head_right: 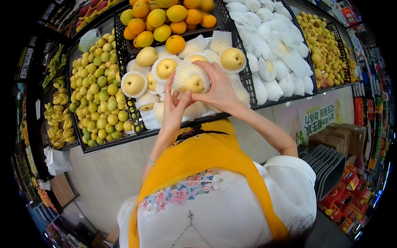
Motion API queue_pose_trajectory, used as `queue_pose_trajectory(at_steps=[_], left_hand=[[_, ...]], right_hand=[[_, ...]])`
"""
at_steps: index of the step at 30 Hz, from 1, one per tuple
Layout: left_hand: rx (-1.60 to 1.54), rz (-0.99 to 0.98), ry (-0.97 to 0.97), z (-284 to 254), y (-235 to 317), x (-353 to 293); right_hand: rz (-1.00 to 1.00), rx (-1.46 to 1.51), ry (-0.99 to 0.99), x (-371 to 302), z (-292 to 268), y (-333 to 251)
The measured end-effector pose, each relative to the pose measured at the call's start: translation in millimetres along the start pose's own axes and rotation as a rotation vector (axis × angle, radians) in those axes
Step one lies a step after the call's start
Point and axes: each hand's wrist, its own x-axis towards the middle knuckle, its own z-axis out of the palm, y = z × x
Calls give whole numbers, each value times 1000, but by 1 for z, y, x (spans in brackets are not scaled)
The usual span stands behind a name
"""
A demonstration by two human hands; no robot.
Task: The person sorts pears and other fruits in bins by hand, picking them up and rearranging them within the padded containers.
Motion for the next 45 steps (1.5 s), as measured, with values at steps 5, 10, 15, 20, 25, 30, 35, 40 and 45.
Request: queue_pose_trajectory(at_steps=[5,10,15,20,25,30,35,40,45], left_hand=[[165,117,40,-26,20,9],[222,208,158,-29,30,7],[160,233,268,-26,27,8],[252,392,316,-31,18,5],[-123,234,205,-3,46,-4],[108,344,347,-3,36,15],[-14,230,351,-7,43,19],[-84,235,275,-9,44,24],[-207,180,191,-32,43,29]], right_hand=[[312,572,-172,22,12,-9],[440,812,-249,31,13,-14],[168,795,-30,27,29,-14],[114,467,122,26,28,-33],[-165,53,350,34,34,-36],[-80,225,284,34,30,-59],[-25,341,213,40,26,-47],[48,525,172,42,25,-47],[258,780,48,48,18,-35]])
